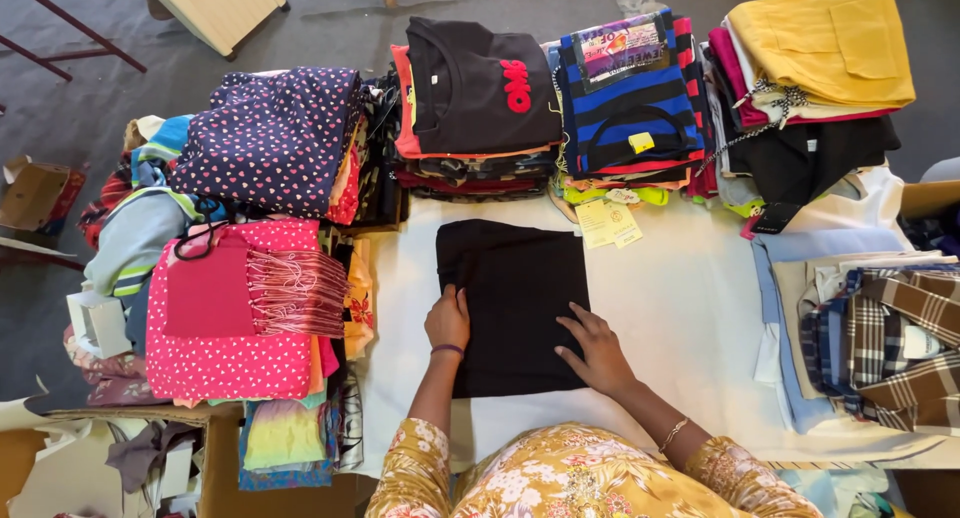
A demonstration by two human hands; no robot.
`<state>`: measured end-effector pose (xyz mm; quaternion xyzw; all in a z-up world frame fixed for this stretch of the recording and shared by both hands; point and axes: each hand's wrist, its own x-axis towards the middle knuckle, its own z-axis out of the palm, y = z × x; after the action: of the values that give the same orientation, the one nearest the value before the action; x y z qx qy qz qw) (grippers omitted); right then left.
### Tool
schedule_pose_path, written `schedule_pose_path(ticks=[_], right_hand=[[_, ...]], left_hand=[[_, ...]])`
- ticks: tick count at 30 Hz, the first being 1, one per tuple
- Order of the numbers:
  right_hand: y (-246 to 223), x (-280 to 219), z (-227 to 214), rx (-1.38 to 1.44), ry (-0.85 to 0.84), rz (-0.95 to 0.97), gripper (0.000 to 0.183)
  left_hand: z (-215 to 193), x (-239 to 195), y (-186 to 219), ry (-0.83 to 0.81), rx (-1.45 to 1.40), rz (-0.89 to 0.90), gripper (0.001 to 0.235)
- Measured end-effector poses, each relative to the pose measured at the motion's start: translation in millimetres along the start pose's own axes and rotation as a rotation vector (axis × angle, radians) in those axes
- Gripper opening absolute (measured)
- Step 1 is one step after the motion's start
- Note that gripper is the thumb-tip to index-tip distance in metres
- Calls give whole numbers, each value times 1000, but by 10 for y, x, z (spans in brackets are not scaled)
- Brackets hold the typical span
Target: Folding and stacking various garments such as shirts and pants onto a workstation table.
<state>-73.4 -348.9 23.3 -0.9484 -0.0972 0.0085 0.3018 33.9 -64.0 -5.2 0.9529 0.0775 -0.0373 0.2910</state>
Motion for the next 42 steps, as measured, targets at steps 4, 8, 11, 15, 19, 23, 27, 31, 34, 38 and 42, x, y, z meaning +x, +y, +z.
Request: schedule_pose_path(ticks=[4, 8, 11, 15, 19, 23, 27, 31, 34, 38, 42], right_hand=[[-24, -6, -10, -36, -13, -14, 58], [-69, 10, -30, -88, -56, -17, 57], [-75, 15, 5, -95, -28, -94, 55], [-291, 87, -139, -163, -166, -86, 64], [-335, 76, -133, -284, -363, -19, 76], [-427, 146, -170, -320, -370, -7, 79], [-445, 204, -113, -307, -383, -40, 81], [-470, 250, -202, -206, -386, -12, 74], [-184, 148, -62, -9, -155, -74, 70], [-187, 10, -111, 256, -56, 44, 65], [-473, 17, -262, 747, -146, 368, 67]], left_hand=[[31, -67, 102, 320, -58, 243, 44], [233, 102, -42, 234, 92, 175, 30], [470, 312, -316, 129, -210, 213, 36], [257, 181, -238, 352, -167, 213, 35], [-11, -166, -57, 341, -216, 139, 77], [-244, -430, -21, 173, -250, -4, 91], [-238, -484, -215, -185, -457, -251, 56], [-34, -367, -484, -339, -1089, -185, 54], [-33, -314, -512, -445, -1136, -200, 57], [-145, -357, -331, -496, -1149, -183, 65], [-273, -426, 12, -414, -1075, -130, 65]])
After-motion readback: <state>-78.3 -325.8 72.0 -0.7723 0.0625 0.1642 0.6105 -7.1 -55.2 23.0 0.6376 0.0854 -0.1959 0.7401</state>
